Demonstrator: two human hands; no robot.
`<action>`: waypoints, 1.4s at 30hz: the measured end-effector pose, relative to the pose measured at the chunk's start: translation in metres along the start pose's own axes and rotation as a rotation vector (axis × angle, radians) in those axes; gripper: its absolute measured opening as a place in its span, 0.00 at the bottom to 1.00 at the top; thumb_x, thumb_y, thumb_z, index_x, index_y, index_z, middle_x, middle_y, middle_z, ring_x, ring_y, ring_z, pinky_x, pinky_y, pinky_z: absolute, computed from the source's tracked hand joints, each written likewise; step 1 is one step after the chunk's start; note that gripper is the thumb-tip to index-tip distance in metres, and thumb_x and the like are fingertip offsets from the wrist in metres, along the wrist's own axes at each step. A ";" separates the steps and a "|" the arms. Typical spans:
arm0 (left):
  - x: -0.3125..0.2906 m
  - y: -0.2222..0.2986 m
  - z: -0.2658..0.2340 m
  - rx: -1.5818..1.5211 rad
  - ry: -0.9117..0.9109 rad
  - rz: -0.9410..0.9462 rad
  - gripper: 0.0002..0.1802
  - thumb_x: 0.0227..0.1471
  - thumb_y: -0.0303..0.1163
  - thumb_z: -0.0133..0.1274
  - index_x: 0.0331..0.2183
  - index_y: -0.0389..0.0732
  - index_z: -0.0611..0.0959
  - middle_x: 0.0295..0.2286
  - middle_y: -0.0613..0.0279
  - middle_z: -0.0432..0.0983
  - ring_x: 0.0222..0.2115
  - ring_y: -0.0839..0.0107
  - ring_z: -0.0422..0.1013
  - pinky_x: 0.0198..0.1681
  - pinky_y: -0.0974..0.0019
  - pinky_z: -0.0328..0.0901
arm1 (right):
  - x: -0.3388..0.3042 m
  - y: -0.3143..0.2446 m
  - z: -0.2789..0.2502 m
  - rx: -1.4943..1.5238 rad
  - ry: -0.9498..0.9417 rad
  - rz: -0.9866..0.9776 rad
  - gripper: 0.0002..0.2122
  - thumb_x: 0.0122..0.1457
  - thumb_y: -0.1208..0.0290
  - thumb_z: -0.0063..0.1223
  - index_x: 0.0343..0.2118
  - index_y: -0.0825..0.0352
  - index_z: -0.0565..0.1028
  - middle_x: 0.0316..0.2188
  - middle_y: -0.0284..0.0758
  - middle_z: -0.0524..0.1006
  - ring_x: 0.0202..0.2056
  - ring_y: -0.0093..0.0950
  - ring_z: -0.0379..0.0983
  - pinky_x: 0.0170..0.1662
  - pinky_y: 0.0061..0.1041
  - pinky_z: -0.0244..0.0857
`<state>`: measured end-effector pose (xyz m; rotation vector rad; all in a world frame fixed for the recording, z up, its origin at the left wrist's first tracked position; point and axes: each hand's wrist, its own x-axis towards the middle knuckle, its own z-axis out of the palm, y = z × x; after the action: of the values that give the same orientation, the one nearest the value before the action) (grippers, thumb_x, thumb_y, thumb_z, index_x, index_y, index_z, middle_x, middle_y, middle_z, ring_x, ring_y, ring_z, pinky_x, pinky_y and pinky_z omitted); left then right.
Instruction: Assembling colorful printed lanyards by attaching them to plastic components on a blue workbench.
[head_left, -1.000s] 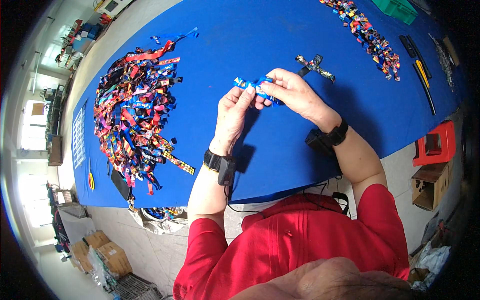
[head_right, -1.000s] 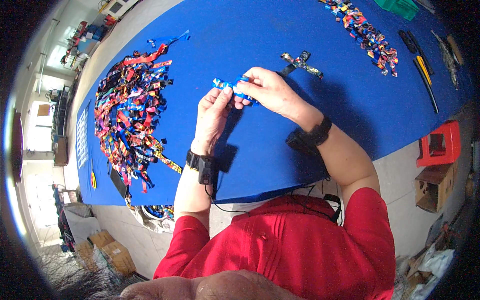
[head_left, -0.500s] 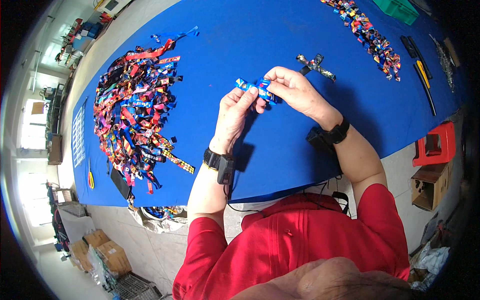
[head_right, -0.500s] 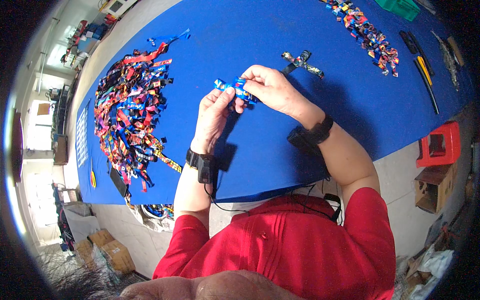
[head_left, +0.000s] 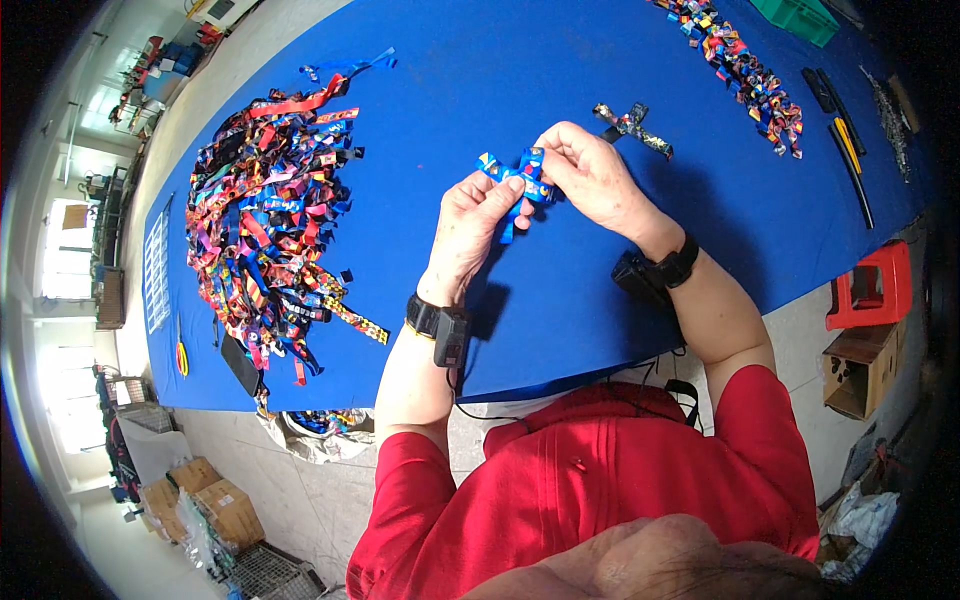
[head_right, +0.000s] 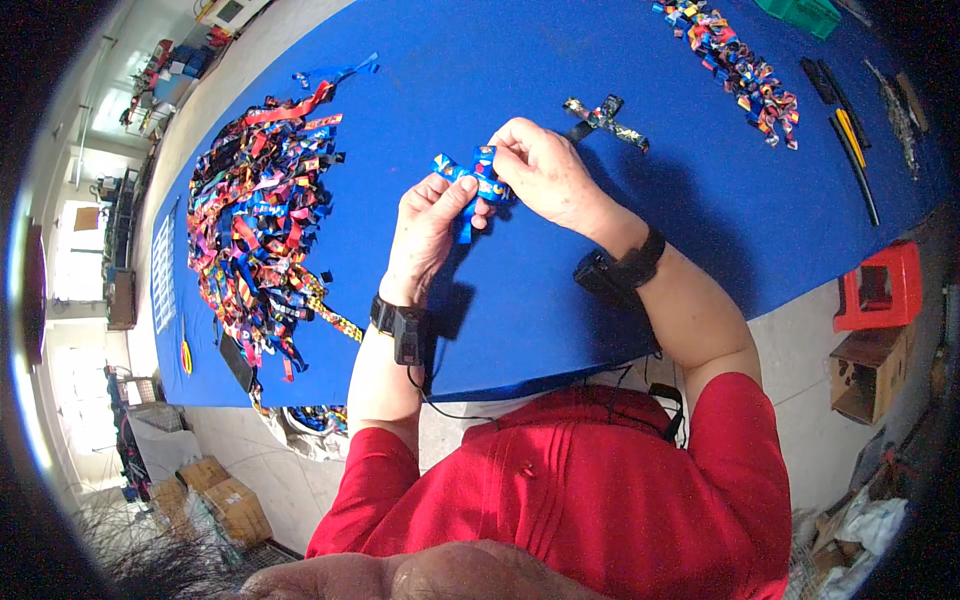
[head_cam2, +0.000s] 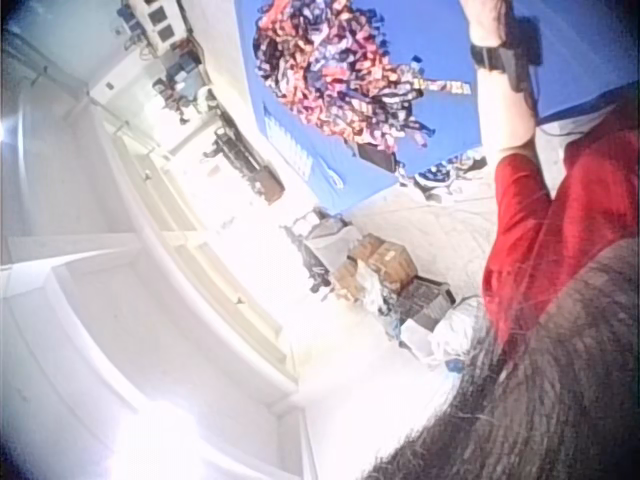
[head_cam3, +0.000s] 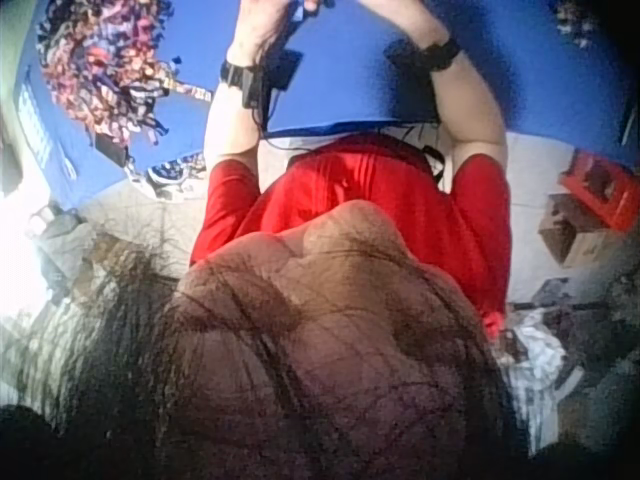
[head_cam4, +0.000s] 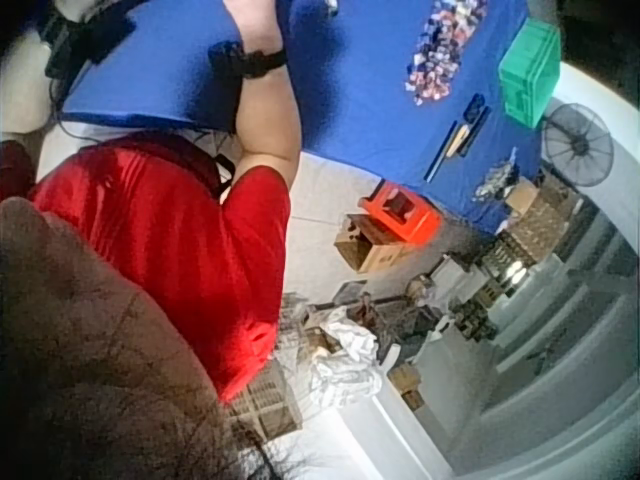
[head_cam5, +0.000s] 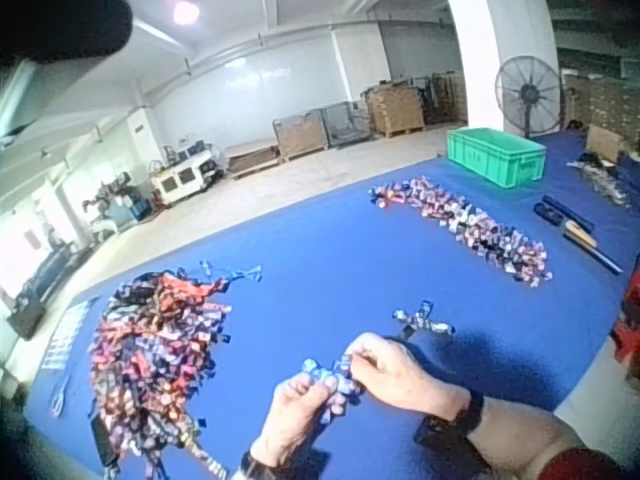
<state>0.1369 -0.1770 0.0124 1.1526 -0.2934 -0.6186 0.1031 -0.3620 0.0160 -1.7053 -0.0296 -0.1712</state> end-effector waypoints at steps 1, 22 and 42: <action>0.000 0.001 0.000 0.008 -0.005 0.006 0.06 0.57 0.29 0.54 0.32 0.36 0.79 0.29 0.59 0.79 0.27 0.75 0.74 0.27 0.71 0.70 | -0.001 -0.003 0.000 0.002 0.000 -0.002 0.05 0.61 0.75 0.48 0.35 0.71 0.73 0.26 0.30 0.76 0.27 0.15 0.70 0.30 0.21 0.67; 0.002 0.000 0.003 -0.018 -0.009 0.057 0.09 0.61 0.33 0.49 0.33 0.37 0.77 0.26 0.61 0.78 0.23 0.77 0.72 0.28 0.74 0.68 | 0.001 -0.001 0.000 0.377 -0.208 0.036 0.07 0.65 0.71 0.48 0.34 0.70 0.69 0.26 0.34 0.77 0.27 0.22 0.76 0.31 0.21 0.69; -0.002 -0.002 0.013 0.022 0.192 0.126 0.03 0.62 0.35 0.47 0.36 0.48 0.72 0.26 0.72 0.72 0.20 0.83 0.68 0.17 0.82 0.59 | -0.003 0.001 0.008 0.156 -0.009 0.080 0.11 0.64 0.63 0.49 0.33 0.67 0.70 0.18 0.27 0.69 0.17 0.15 0.66 0.17 0.17 0.60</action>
<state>0.1278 -0.1864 0.0158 1.1952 -0.2067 -0.3919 0.1011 -0.3539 0.0139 -1.5492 0.0182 -0.0985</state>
